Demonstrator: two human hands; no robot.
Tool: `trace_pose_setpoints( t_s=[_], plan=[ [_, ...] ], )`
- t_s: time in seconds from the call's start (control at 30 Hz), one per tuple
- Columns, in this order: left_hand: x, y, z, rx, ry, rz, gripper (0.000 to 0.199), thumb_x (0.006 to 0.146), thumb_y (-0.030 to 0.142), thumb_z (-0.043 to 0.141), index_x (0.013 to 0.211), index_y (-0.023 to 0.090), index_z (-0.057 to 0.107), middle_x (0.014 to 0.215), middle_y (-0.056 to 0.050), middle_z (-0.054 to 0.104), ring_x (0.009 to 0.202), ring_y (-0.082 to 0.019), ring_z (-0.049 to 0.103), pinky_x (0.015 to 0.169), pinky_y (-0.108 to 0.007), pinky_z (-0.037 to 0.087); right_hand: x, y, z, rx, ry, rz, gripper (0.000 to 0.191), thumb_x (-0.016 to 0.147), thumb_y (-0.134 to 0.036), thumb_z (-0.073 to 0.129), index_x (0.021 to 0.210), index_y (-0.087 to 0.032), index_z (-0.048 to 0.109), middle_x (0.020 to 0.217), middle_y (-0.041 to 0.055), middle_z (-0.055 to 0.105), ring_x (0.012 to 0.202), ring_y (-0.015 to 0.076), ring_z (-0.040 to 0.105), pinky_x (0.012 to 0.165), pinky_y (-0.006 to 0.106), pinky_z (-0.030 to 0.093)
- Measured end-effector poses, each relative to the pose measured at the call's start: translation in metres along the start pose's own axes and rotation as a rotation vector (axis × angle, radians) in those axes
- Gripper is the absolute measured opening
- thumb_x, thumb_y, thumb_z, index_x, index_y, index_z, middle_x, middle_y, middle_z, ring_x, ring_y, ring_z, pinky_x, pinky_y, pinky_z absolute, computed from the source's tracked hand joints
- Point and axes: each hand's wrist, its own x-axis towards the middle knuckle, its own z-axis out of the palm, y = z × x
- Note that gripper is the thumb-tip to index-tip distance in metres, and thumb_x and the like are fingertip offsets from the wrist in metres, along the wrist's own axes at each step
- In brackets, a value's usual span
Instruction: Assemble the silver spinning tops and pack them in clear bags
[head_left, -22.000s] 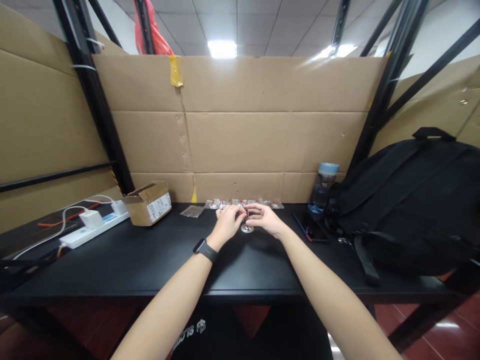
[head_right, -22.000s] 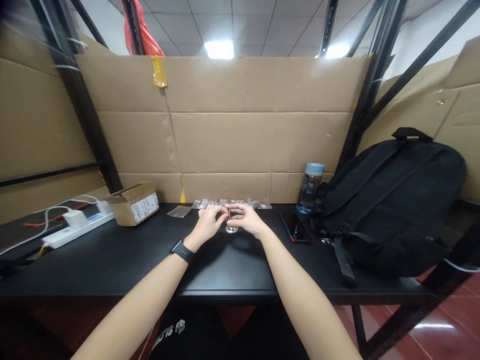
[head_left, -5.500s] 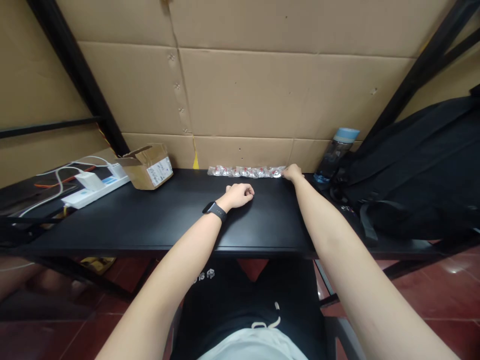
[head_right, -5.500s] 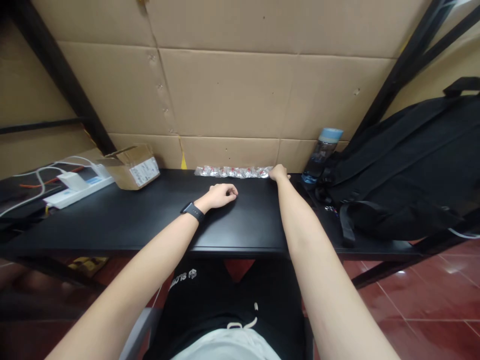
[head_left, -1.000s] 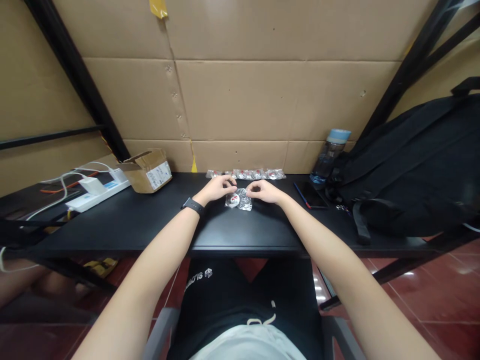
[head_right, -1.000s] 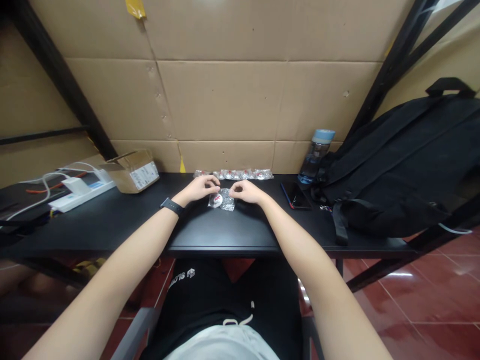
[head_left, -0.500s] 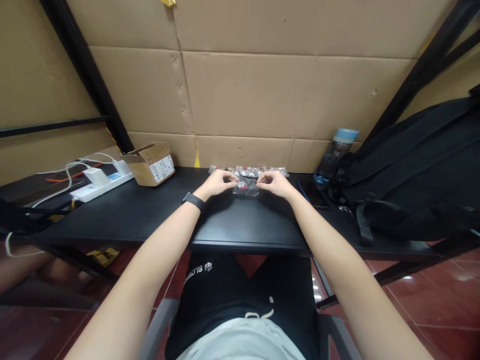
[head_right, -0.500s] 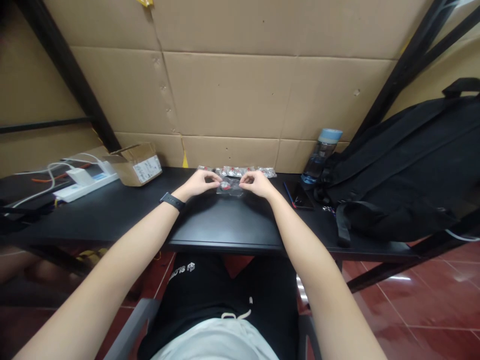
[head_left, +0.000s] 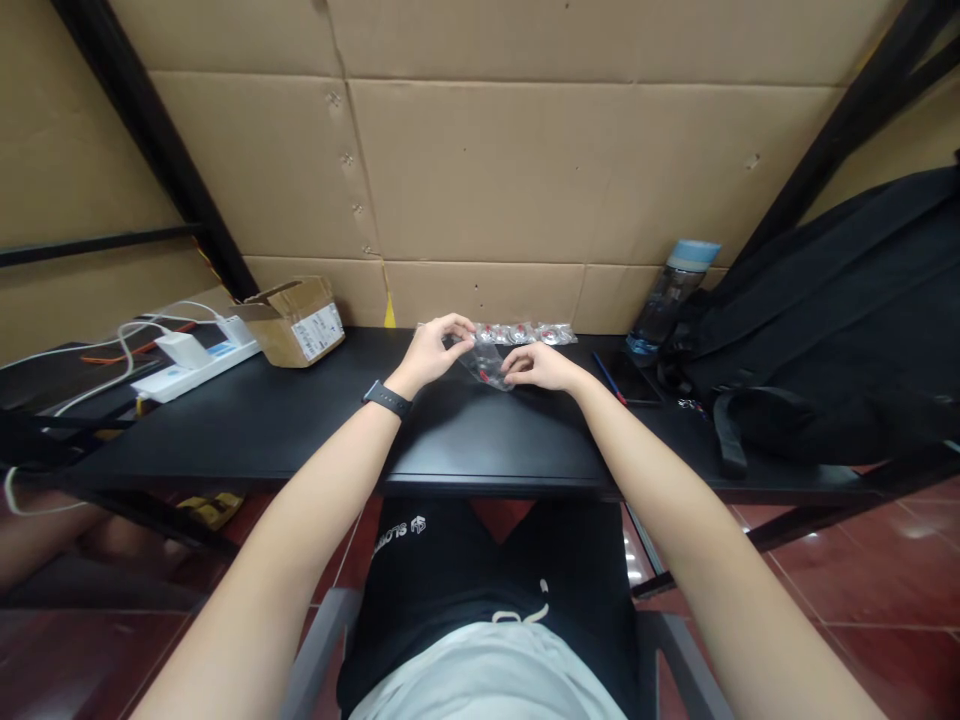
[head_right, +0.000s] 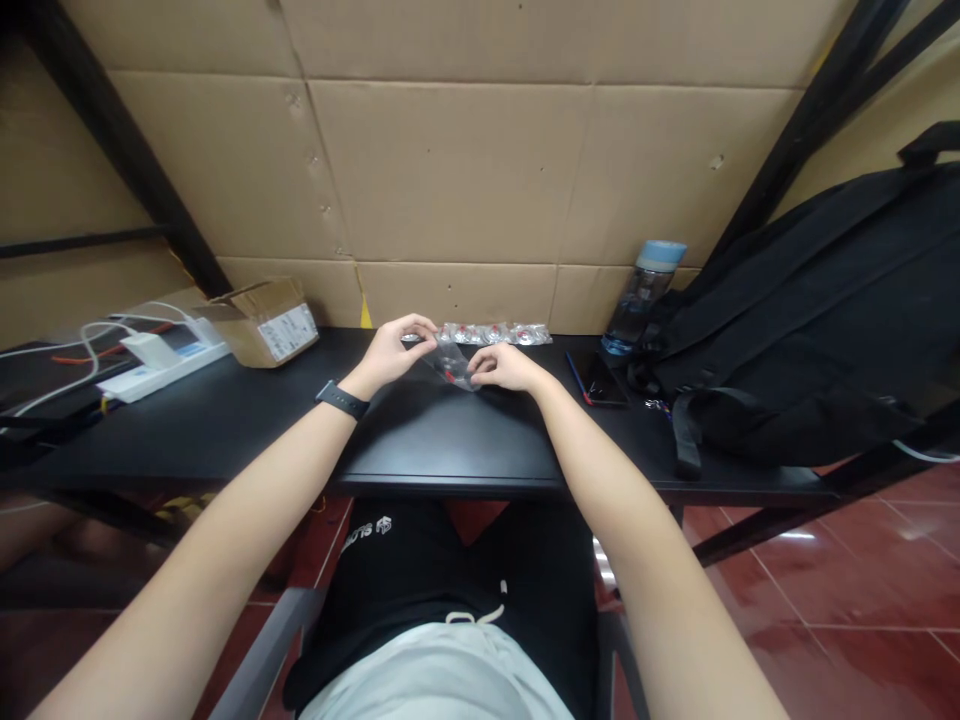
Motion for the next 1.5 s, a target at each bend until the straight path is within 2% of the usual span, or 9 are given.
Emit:
trace_pose_setpoints(
  t_s=[0.4, 0.63, 0.83, 0.97, 1.03, 1.23, 1.3, 1.43, 1.5],
  plan=[
    [0.002, 0.008, -0.003, -0.027, 0.081, 0.058, 0.016, 0.089, 0.029, 0.069, 0.101, 0.019, 0.069, 0.095, -0.006, 0.074, 0.093, -0.020, 0.069, 0.095, -0.035, 0.051, -0.004, -0.001, -0.004, -0.009, -0.062, 0.012, 0.041, 0.067, -0.038, 0.090, 0.099, -0.017, 0.077, 0.093, 0.0079, 0.080, 0.077, 0.0181, 0.073, 0.075, 0.031, 0.059],
    [0.006, 0.001, -0.021, 0.009, 0.152, -0.026, 0.020, 0.088, 0.030, 0.067, 0.104, 0.018, 0.067, 0.093, -0.005, 0.073, 0.090, -0.020, 0.069, 0.085, -0.032, 0.053, -0.002, 0.003, -0.003, -0.021, -0.078, -0.001, 0.040, 0.068, -0.039, 0.089, 0.099, -0.017, 0.077, 0.090, 0.0069, 0.079, 0.080, 0.0189, 0.073, 0.076, 0.031, 0.058],
    [0.003, -0.033, -0.064, 0.288, 0.427, -0.118, 0.017, 0.089, 0.023, 0.063, 0.106, 0.021, 0.065, 0.097, -0.005, 0.074, 0.097, -0.022, 0.068, 0.099, -0.037, 0.048, -0.003, 0.002, -0.005, -0.041, -0.067, 0.011, 0.036, 0.070, -0.039, 0.087, 0.097, -0.018, 0.077, 0.090, 0.0068, 0.079, 0.082, 0.0200, 0.073, 0.079, 0.032, 0.058],
    [-0.006, -0.040, -0.088, 0.490, 0.639, -0.156, 0.027, 0.092, 0.020, 0.061, 0.119, 0.021, 0.061, 0.101, -0.006, 0.074, 0.104, -0.025, 0.063, 0.104, -0.041, 0.041, -0.004, 0.002, -0.006, -0.083, -0.051, 0.010, 0.033, 0.073, -0.040, 0.083, 0.097, -0.018, 0.078, 0.091, 0.0065, 0.079, 0.082, 0.0202, 0.072, 0.081, 0.033, 0.057],
    [-0.008, -0.041, -0.090, 0.567, 0.593, -0.167, 0.027, 0.092, 0.019, 0.060, 0.120, 0.021, 0.062, 0.103, -0.007, 0.074, 0.107, -0.027, 0.062, 0.104, -0.043, 0.038, -0.004, 0.001, -0.007, -0.102, -0.041, 0.003, 0.032, 0.075, -0.041, 0.082, 0.097, -0.018, 0.078, 0.091, 0.0063, 0.079, 0.083, 0.0205, 0.072, 0.082, 0.034, 0.057],
    [-0.013, -0.059, -0.074, 0.744, 0.003, -0.377, 0.028, 0.080, 0.016, 0.065, 0.105, 0.027, 0.072, 0.085, -0.006, 0.076, 0.100, -0.033, 0.066, 0.104, -0.055, 0.032, -0.005, -0.001, -0.008, -0.098, -0.044, 0.009, 0.032, 0.076, -0.042, 0.081, 0.096, -0.018, 0.078, 0.093, 0.0067, 0.079, 0.086, 0.0212, 0.072, 0.085, 0.035, 0.056],
    [-0.016, -0.070, -0.075, 0.788, -0.038, -0.463, 0.028, 0.076, 0.019, 0.068, 0.102, 0.027, 0.074, 0.086, -0.008, 0.077, 0.099, -0.035, 0.067, 0.103, -0.059, 0.032, -0.006, -0.003, -0.007, -0.108, -0.042, 0.015, 0.033, 0.076, -0.044, 0.081, 0.097, -0.018, 0.078, 0.093, 0.0071, 0.078, 0.085, 0.0212, 0.071, 0.085, 0.036, 0.056],
    [-0.019, -0.089, -0.089, 0.856, -0.003, -0.608, 0.034, 0.071, 0.039, 0.076, 0.103, 0.027, 0.078, 0.106, -0.018, 0.077, 0.112, -0.045, 0.062, 0.101, -0.067, 0.034, -0.006, -0.008, -0.003, -0.133, 0.021, -0.018, 0.052, 0.074, -0.045, 0.085, 0.118, -0.019, 0.073, 0.105, 0.0092, 0.076, 0.090, 0.0216, 0.070, 0.085, 0.037, 0.057],
    [-0.019, -0.093, -0.094, 0.831, -0.081, -0.678, 0.044, 0.070, 0.050, 0.078, 0.108, 0.030, 0.078, 0.119, -0.018, 0.075, 0.119, -0.050, 0.058, 0.100, -0.071, 0.035, -0.006, -0.011, 0.001, -0.166, 0.044, -0.057, 0.063, 0.069, -0.046, 0.089, 0.124, -0.021, 0.071, 0.115, 0.0102, 0.074, 0.097, 0.0233, 0.068, 0.087, 0.037, 0.057]
  ],
)
